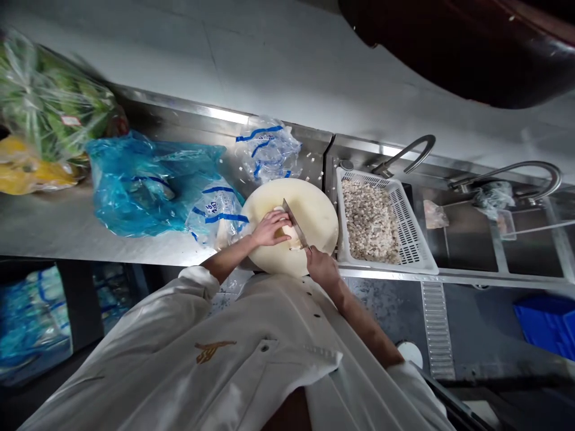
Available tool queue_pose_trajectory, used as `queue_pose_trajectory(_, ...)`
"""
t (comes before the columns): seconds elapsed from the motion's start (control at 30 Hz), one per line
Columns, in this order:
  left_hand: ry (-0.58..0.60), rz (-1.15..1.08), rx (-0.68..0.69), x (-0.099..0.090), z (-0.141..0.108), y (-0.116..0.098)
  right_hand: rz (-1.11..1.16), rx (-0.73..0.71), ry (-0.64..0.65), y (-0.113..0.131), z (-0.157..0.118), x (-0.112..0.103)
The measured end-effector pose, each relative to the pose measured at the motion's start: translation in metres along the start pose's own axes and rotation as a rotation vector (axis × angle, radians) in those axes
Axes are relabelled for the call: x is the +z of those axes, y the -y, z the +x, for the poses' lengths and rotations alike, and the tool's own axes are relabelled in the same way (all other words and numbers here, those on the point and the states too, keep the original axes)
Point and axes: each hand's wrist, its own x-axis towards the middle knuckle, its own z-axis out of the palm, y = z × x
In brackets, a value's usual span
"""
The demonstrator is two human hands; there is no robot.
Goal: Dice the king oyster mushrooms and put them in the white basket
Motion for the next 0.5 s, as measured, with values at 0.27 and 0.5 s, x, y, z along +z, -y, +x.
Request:
queue_pose_trajectory(0.27,0.010,-0.011,-0.011,-0.004,-0.001,-0.001,-0.114,0.013,0.077,0.019,0.025,0.018)
queue_pose_trajectory(0.5,-0.033,-0.035,0.046,-0.004,-0.001,0.000,-0.241,-0.150,0.073,0.027,0.034,-0.008)
